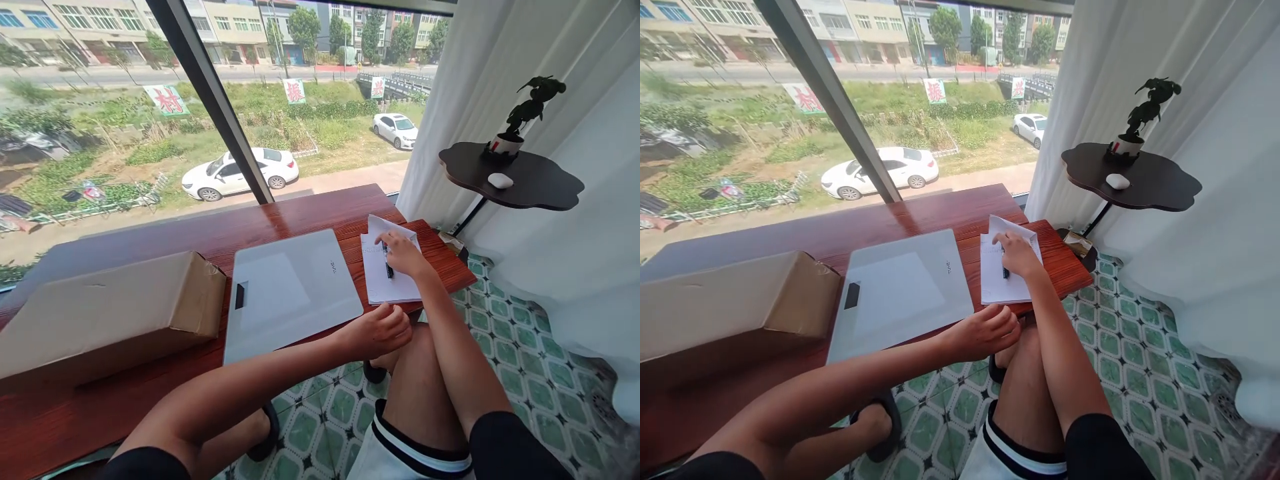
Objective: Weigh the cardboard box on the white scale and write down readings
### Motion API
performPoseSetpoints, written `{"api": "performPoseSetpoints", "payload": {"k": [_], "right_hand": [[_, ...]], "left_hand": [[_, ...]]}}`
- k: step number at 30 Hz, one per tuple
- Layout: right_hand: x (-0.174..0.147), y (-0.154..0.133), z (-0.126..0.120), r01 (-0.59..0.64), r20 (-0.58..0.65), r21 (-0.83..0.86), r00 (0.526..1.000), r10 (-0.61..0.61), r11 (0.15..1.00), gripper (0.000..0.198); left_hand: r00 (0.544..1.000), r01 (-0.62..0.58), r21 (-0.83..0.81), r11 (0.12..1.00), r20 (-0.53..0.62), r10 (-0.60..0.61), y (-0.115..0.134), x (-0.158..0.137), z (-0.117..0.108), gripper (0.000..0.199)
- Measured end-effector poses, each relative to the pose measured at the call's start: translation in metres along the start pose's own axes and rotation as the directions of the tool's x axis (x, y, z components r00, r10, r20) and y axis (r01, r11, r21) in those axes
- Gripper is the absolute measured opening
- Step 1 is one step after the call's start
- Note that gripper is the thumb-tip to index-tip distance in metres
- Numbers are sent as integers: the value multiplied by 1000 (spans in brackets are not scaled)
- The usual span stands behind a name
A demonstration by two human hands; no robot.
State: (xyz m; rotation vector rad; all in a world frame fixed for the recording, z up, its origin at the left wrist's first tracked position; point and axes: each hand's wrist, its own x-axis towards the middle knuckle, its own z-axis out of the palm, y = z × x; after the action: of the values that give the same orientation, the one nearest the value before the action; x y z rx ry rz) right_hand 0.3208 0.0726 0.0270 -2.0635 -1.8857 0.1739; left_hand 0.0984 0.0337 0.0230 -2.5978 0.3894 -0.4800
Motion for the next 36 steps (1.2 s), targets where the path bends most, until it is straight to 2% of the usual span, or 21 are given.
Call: {"api": "performPoseSetpoints", "payload": {"k": [8,13,16,20,25,27,31,36], "right_hand": [[2,8,5,-40,34,-54,999,41,998,44],[-1,12,4,-23,73,-19,997,24,1000,34],[-4,12,3,-9,73,-8,997,9,1000,32],[-5,11,0,56,38,13,998,-57,998,28],[-2,7,2,96,-78,67,993,-91,993,16],[-1,5,6,83,-154,137,986,-62,987,16],[-1,2,10,38,-307,329,949,69,944,36],[-3,2,9,-28,-310,449,933,185,893,36]], "left_hand": [[988,153,-61,986,-8,-154,10,-1,24,39],[970,242,-87,966,4,-243,14,-2,27,48],[964,260,-67,963,-34,-262,17,-1,26,43],[953,302,-88,949,3,-302,21,2,27,45],[939,344,-107,933,44,-341,22,3,30,50],[939,343,-105,933,49,-340,22,4,29,50],[940,339,-105,935,70,-334,21,4,27,46],[940,340,-66,938,64,-336,21,6,26,42]]}}
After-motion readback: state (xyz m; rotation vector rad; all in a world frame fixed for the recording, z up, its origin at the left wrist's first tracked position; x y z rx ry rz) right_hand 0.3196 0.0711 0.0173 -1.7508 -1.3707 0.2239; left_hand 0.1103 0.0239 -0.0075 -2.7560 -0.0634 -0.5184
